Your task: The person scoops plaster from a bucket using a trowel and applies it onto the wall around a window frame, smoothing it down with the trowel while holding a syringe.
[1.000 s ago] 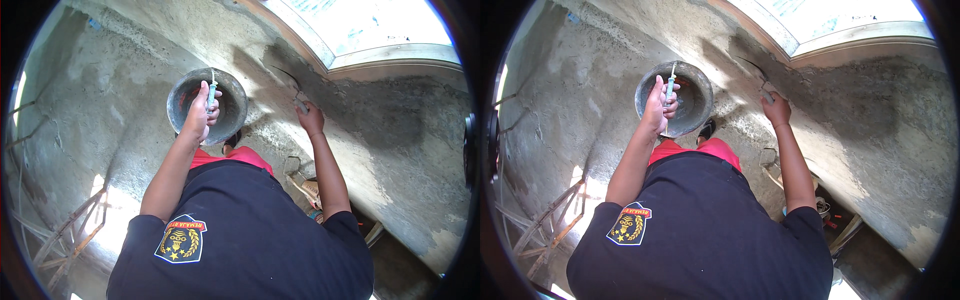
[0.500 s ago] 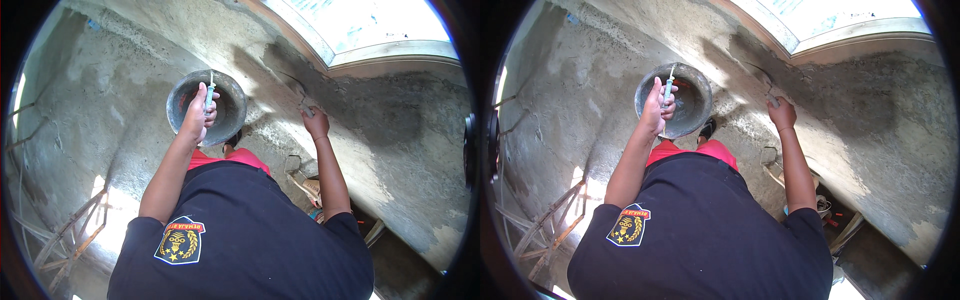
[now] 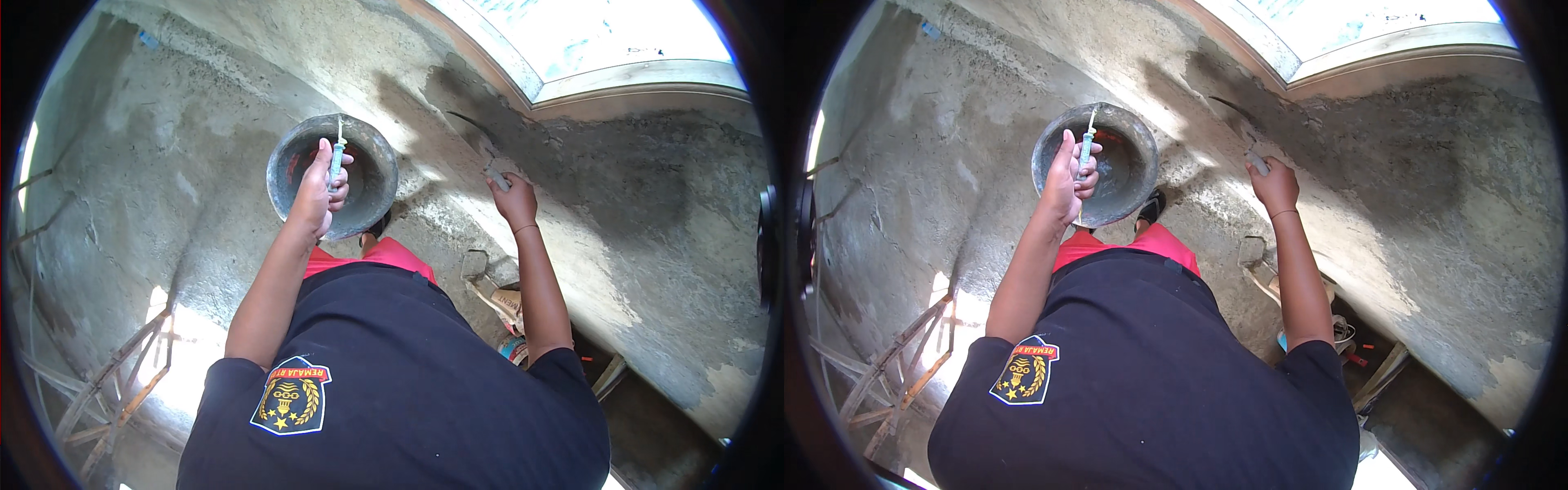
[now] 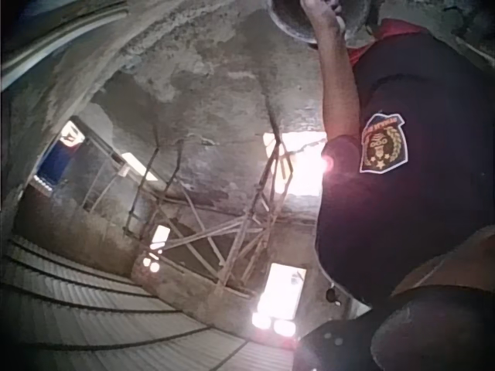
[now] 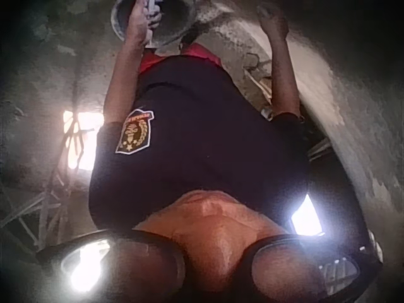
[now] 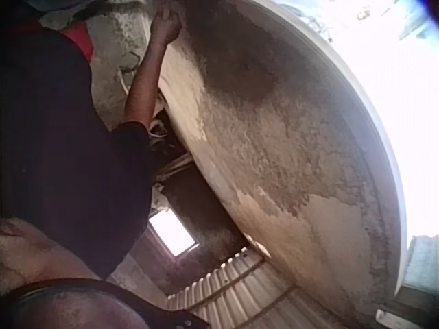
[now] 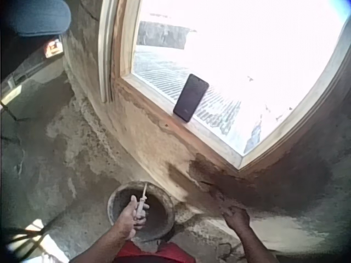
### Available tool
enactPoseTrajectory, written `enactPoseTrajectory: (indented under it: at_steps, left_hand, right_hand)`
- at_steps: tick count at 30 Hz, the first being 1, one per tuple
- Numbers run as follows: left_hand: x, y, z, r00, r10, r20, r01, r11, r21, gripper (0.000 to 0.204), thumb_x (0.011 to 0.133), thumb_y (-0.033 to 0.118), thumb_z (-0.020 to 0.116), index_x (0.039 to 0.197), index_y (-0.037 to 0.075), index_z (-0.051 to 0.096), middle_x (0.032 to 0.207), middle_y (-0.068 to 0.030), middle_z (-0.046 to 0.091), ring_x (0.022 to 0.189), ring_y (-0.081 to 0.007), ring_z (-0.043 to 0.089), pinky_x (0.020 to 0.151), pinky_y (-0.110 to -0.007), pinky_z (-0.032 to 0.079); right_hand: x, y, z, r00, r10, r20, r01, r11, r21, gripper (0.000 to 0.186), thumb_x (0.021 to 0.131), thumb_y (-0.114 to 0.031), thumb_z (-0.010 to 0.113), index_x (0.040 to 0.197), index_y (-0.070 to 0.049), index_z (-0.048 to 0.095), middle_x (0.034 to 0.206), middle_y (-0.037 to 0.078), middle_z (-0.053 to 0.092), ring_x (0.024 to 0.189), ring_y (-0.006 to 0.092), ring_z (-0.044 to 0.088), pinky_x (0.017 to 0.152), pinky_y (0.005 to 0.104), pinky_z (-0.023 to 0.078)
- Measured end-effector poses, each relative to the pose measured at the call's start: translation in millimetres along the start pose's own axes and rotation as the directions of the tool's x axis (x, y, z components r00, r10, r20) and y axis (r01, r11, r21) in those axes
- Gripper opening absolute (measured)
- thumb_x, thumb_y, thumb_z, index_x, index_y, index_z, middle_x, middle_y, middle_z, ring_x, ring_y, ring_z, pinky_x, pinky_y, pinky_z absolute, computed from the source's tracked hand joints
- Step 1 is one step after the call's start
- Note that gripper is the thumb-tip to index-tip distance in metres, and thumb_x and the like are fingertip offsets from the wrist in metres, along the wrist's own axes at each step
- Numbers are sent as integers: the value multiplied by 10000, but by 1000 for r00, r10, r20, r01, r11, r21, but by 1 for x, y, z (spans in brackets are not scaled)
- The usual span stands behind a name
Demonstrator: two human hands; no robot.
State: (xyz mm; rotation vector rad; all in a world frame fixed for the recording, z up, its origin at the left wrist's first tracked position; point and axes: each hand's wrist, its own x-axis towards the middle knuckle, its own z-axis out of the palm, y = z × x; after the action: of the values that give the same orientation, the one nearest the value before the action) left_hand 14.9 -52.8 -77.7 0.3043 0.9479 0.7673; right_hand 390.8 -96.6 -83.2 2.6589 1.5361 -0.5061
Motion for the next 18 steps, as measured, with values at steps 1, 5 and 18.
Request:
enactPoseTrajectory:
  at_steps: [1, 5, 18]
  left_hand:
    - [0, -1, 0, 1000, 1, 3, -1, 1000, 1, 660, 936, 675, 425, 1109, 44, 517, 655, 74, 363, 467, -12, 243, 418, -194, 140]
    - [1, 1, 2, 1000, 10, 11, -10, 1000, 2, 661, 936, 675, 427, 1107, 43, 518, 654, 75, 359, 466, -13, 241, 421, -193, 137]
    - [-2, 3, 3, 1000, -7, 4, 7, 1000, 9, 665, 929, 681, 435, 1101, 44, 521, 646, 75, 361, 465, -14, 245, 419, -193, 140]
  right_hand:
    - [-3, -2, -2, 1000, 12, -8, -12, 1000, 27, 468, 792, -487, 690, 1082, -121, 711, 1000, 164, 709, 930, 342, 679, 805, 417, 534]
    - [10, 7, 1, 997, -25, -72, 23, 999, -28, 456, 792, -482, 689, 1080, -130, 712, 986, 158, 710, 920, 342, 678, 797, 419, 535]
    - [4, 1, -1, 992, -33, -121, 24, 997, -72, 433, 799, -475, 678, 1072, -140, 710, 957, 154, 713, 905, 339, 683, 785, 425, 542]
